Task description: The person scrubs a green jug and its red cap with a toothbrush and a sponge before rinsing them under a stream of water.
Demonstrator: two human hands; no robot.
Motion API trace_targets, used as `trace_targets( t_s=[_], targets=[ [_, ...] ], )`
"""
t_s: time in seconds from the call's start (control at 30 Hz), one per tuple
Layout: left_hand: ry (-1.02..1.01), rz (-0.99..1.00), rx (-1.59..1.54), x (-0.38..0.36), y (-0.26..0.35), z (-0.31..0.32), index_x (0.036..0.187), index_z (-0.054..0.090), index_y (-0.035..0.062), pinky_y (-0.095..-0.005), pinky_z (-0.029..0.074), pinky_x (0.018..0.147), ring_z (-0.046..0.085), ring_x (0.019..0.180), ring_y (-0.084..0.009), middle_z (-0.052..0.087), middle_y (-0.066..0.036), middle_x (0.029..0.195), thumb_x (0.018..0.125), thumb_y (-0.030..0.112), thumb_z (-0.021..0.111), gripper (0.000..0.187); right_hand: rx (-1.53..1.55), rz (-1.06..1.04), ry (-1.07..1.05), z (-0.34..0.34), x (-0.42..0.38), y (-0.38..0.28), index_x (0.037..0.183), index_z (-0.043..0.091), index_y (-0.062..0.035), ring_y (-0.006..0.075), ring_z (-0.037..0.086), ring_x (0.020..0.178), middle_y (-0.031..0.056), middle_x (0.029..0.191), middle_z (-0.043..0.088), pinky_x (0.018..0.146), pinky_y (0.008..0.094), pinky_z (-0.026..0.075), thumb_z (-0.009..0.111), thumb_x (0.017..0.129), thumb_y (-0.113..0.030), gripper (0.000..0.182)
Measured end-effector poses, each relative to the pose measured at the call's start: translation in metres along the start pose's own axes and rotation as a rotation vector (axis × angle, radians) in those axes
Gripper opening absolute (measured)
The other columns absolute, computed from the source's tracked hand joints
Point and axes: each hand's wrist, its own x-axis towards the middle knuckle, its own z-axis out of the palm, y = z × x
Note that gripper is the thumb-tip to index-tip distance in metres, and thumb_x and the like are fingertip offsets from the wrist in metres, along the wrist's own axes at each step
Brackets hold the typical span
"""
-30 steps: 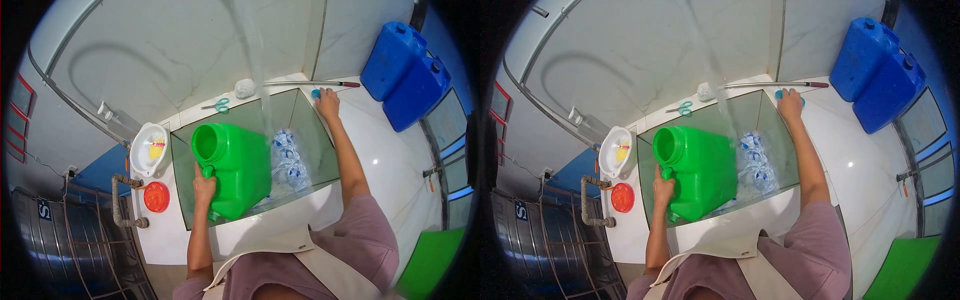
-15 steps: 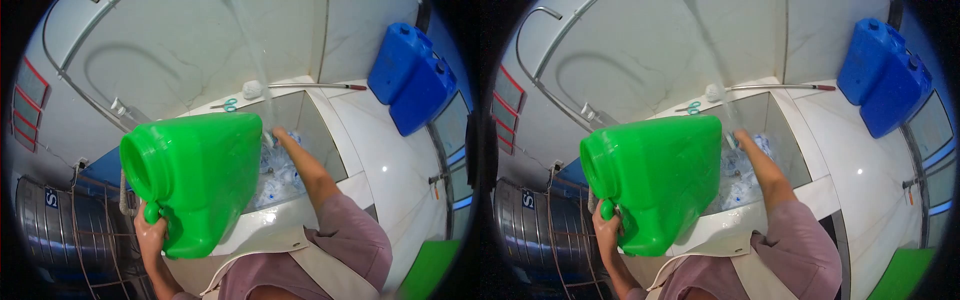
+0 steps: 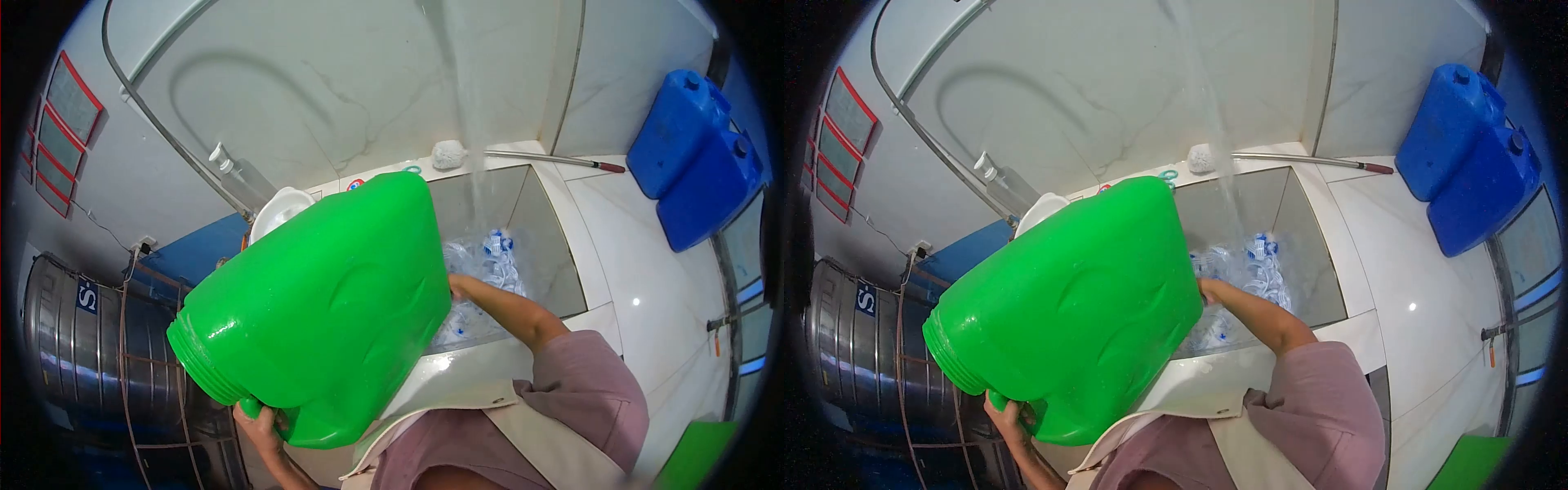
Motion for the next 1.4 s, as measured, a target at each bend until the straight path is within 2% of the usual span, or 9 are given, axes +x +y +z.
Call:
trace_targets(
  t_s=[0.23,0.4,0.53,0.63,0.73,0.83,0.93,1.1,1.4],
  targets=[
    [-0.099,-0.005,0.126,0.01,-0.008,-0.004,0.089,0.054,-0.0001,-0.022,0.029,0.037,0.042,0.04,-0.0071,0.05,0.0,0.058,0.073,0.017,0.065,0.025,-0.023,-0.043,0.063,-0.01,0.026,-0.129,0.093,0.06,0.0003,0.0196,0.063,0.063,0.0111,0.083,0.065,0.053,0.034,0.055,0.054,0.088,-0.024,0.026],
    [0.056,-0.005,-0.014,0.006,-0.011,-0.001,0.078,0.051,0.001,-0.0232,0.027,0.031,0.039,0.033,-0.0092,0.048,-0.002,0.052,0.074,0.006,0.062,0.012,-0.36,-0.441,0.216,0.002,0.013,-0.003,0.12,0.054,-0.0026,0.0222,0.049,0.111,0.0112,0.118,0.057,0.092,0.0392,0.041,0.052,0.087,-0.025,0.04],
    [-0.014,-0.023,0.037,0.014,-0.01,-0.009,0.081,0.05,0.001,-0.0232,0.027,0.031,0.039,0.033,-0.0094,0.048,-0.002,0.053,0.074,0.006,0.062,0.015,-0.303,-0.002,0.235,-0.021,-0.027,0.016,0.129,0.045,-0.0042,0.0216,0.042,0.118,0.0114,0.124,0.053,0.099,0.0396,0.032,0.052,0.088,-0.029,0.049],
    [-0.066,0.002,0.026,0.014,-0.013,-0.003,0.083,0.05,0.0011,-0.0233,0.027,0.031,0.039,0.033,-0.0093,0.048,-0.002,0.053,0.073,0.007,0.062,0.017,0.076,-0.123,0.071,-0.016,-0.008,-0.132,0.106,0.056,-0.0062,0.0255,0.063,0.081,0.0126,0.094,0.063,0.066,0.0456,0.054,0.052,0.088,-0.033,0.032],
    [0.052,-0.021,0.019,0.008,-0.019,-0.006,0.08,0.05,0.0009,-0.0232,0.027,0.031,0.039,0.033,-0.0093,0.048,-0.002,0.054,0.073,0.007,0.063,0.016,-0.061,-0.139,0.187,0.015,-0.021,-0.145,0.114,0.052,-0.0035,0.0256,0.059,0.097,0.0172,0.107,0.058,0.073,0.0489,0.052,0.054,0.086,-0.037,0.044],
    [0.099,-0.007,-0.02,0.009,-0.025,-0.016,0.081,0.05,0.0008,-0.0229,0.027,0.032,0.039,0.034,-0.0093,0.048,-0.002,0.055,0.072,0.008,0.063,0.017,-0.467,0.02,0.296,-0.061,0.037,0.072,0.135,0.036,-0.0041,0.0287,0.025,0.132,0.0142,0.142,0.031,0.104,0.0479,0.025,0.04,0.09,-0.03,0.052],
    [0.086,0.037,0.094,0.014,-0.012,-0.039,0.086,0.051,0.0001,-0.0227,0.028,0.032,0.04,0.035,-0.0093,0.05,-0.003,0.057,0.072,0.008,0.063,0.02,-0.262,0.262,0.089,-0.044,-0.007,0.111,0.127,0.047,-0.0026,0.0326,0.054,0.108,0.0186,0.123,0.053,0.086,0.0432,0.045,0.04,0.089,-0.025,0.045],
    [0.176,0.137,0.124,0.027,-0.04,-0.075,0.086,0.054,-0.0011,-0.0234,0.033,0.04,0.044,0.044,-0.0076,0.054,-0.002,0.064,0.071,0.014,0.064,0.023,-1.136,-0.624,0.452,-0.04,0.102,-0.004,0.101,0.056,-0.0031,0.0402,0.056,0.089,0.0229,0.095,0.058,0.076,0.0467,0.045,0.043,0.084,-0.022,0.029],
    [0.363,0.111,0.159,0.04,-0.066,-0.113,0.089,0.054,-0.002,-0.0277,0.043,0.056,0.052,0.059,-0.0137,0.055,-0.003,0.07,0.071,0.011,0.064,0.025,-2.131,-0.601,0.275,0.036,0.191,-0.097,0.139,0.029,-0.0185,0.0354,0.046,0.113,0.0202,0.126,0.045,0.09,0.0402,0.041,0.045,0.084,-0.038,0.061]
  ],
)
